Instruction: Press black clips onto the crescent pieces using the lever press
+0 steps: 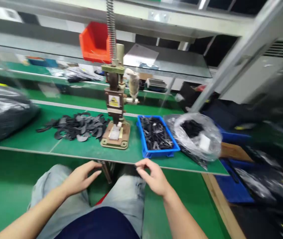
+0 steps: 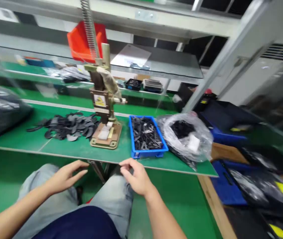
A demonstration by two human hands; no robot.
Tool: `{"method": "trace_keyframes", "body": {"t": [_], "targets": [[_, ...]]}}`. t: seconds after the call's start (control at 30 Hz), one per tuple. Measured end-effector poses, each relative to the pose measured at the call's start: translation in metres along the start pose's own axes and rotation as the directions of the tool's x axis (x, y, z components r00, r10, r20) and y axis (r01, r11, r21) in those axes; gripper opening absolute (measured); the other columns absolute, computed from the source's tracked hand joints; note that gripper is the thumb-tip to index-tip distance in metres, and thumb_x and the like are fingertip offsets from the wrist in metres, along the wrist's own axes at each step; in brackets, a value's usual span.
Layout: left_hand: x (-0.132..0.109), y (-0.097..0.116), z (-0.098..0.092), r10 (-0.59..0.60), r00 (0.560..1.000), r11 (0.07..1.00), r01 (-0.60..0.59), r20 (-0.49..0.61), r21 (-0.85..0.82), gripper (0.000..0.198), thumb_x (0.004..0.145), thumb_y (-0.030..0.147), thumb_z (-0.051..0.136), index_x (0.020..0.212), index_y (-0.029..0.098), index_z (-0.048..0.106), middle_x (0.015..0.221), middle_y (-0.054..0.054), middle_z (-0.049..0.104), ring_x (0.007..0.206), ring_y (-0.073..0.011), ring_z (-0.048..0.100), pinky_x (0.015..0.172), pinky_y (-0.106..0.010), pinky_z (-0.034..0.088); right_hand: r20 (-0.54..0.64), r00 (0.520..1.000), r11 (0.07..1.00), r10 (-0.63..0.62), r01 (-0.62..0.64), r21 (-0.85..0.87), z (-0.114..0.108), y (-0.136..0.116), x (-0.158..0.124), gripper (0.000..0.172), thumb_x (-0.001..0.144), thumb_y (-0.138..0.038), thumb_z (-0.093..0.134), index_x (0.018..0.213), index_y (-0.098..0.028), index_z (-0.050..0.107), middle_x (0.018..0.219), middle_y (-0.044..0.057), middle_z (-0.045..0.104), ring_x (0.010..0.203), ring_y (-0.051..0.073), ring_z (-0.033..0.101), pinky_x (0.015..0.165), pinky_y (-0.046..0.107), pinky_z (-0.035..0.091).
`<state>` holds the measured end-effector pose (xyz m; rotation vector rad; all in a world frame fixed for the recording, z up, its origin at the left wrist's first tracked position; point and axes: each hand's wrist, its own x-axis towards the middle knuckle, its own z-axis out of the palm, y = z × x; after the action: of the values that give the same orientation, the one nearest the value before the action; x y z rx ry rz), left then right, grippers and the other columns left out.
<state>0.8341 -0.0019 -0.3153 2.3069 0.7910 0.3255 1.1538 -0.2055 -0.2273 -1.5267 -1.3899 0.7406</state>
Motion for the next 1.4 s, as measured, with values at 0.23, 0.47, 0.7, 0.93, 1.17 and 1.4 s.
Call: {"method": "trace_keyframes", "body": {"t": [0.23,0.47,0.7,0.93,1.17,1.4], "targets": [[0.055,-0.057,-0.069,-0.044,0.832,0.964,0.180,-0.553,0.195,0.038,0.101,0.052,0.057,0.121,0.021,0.068,0.111,-0.010,0.071,0.098,-0.0257,0.068,0.093,-0.040,0.057,-0.249,0.960,0.976,-0.125,0.074,-0.203,-0.039,0.033,0.008,0.024,0.097,-0.047,0.066,0.101,-0.025,0.076,0.103,0.008,0.078,0.096,0.022,0.075,0.088,0.033,0.062],[0.070,-0.140,-0.123,-0.210,0.615,0.859,0.487,-0.760,0.157,0.049,0.098,0.048,0.061,0.131,0.012,0.064,0.137,-0.022,0.063,0.138,-0.0368,0.052,0.122,-0.051,0.039,-0.504,0.849,0.870,-0.161,-0.119,-0.478,-0.074,0.040,0.014,0.037,0.091,-0.065,0.061,0.105,-0.035,0.075,0.102,0.009,0.079,0.086,0.033,0.073,0.082,0.052,0.060],[0.089,-0.201,-0.179,-0.503,0.518,0.730,0.683,-0.692,-0.020,0.085,0.098,0.064,0.054,0.155,0.001,0.050,0.167,-0.032,0.037,0.160,-0.0419,0.032,0.131,-0.053,0.028,-0.377,0.892,0.630,-0.248,-0.146,-0.763,-0.106,0.066,0.049,0.053,0.094,-0.071,0.048,0.121,-0.031,0.069,0.120,0.012,0.075,0.114,0.040,0.068,0.106,0.065,0.049],[0.113,-0.235,-0.207,-0.569,0.629,0.659,0.734,-0.531,0.164,0.098,0.097,0.080,0.036,0.161,0.007,0.045,0.166,-0.031,0.042,0.150,-0.0487,0.043,0.119,-0.066,0.035,-0.307,0.949,0.507,-0.066,-0.233,-0.830,-0.104,0.059,0.070,0.059,0.096,-0.056,0.058,0.141,-0.020,0.060,0.139,0.016,0.070,0.129,0.035,0.064,0.112,0.055,0.049],[0.127,-0.223,-0.170,-0.455,0.760,0.659,0.638,-0.465,0.397,0.095,0.098,0.077,0.012,0.160,0.012,0.045,0.161,-0.024,0.054,0.143,-0.0407,0.050,0.115,-0.063,0.039,-0.437,0.899,0.524,-0.007,-0.369,-0.767,-0.088,0.052,0.091,0.046,0.097,-0.039,0.059,0.139,-0.021,0.062,0.135,0.015,0.070,0.126,0.032,0.063,0.114,0.053,0.049],[0.117,-0.205,-0.147,-0.350,0.786,0.709,0.578,-0.509,0.405,0.093,0.098,0.077,0.015,0.153,0.012,0.054,0.160,-0.024,0.054,0.144,-0.0405,0.051,0.117,-0.058,0.043,-0.506,0.863,0.515,0.007,-0.437,-0.738,-0.087,0.055,0.094,0.029,0.098,-0.028,0.055,0.123,-0.021,0.068,0.116,0.011,0.075,0.110,0.025,0.067,0.103,0.043,0.053]]}}
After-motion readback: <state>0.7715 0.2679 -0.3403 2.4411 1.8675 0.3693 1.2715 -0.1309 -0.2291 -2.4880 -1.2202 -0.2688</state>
